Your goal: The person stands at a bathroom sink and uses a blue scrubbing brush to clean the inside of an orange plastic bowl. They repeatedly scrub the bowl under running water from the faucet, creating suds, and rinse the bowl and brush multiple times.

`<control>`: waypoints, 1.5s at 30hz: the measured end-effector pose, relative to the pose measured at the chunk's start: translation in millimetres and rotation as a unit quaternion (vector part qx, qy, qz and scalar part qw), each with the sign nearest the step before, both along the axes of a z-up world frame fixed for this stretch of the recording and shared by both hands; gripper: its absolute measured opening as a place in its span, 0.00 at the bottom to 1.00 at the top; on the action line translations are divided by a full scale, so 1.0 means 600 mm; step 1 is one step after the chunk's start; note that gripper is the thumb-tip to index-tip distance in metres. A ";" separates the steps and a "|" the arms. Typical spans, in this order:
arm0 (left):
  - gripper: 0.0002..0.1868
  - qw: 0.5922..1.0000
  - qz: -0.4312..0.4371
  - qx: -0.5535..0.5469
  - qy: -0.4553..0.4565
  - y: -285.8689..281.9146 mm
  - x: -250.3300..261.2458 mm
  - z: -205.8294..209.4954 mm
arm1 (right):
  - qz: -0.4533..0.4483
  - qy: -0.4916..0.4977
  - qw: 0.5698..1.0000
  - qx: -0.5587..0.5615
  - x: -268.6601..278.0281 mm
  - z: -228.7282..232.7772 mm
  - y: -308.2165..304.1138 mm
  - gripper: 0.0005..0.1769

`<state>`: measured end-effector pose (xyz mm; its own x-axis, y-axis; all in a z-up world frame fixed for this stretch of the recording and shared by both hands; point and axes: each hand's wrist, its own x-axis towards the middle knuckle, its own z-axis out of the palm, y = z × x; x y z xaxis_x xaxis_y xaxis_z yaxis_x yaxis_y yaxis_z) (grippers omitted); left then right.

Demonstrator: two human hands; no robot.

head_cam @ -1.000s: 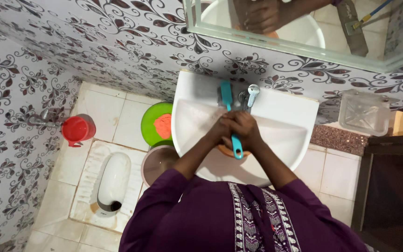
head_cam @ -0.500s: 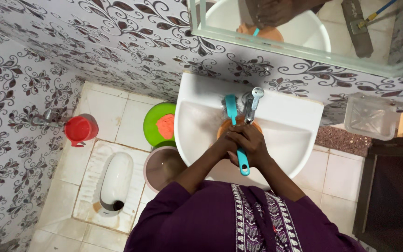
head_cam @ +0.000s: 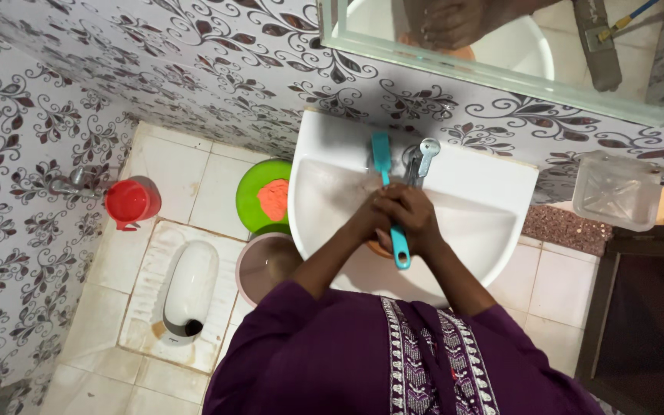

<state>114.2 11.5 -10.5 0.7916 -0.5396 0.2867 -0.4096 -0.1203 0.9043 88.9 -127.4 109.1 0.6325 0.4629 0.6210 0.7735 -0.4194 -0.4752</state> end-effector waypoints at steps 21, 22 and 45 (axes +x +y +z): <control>0.18 0.997 0.027 0.039 -0.054 -0.024 -0.012 -0.016 | -0.046 0.025 0.998 -0.033 -0.019 0.018 -0.006 0.27; 0.21 0.996 0.041 0.024 -0.077 -0.024 -0.020 -0.002 | -0.041 0.020 0.998 -0.031 -0.026 0.018 -0.006 0.27; 0.13 0.995 -0.013 0.015 -0.097 -0.037 -0.044 0.031 | -0.045 0.009 0.998 -0.032 -0.043 0.035 -0.011 0.28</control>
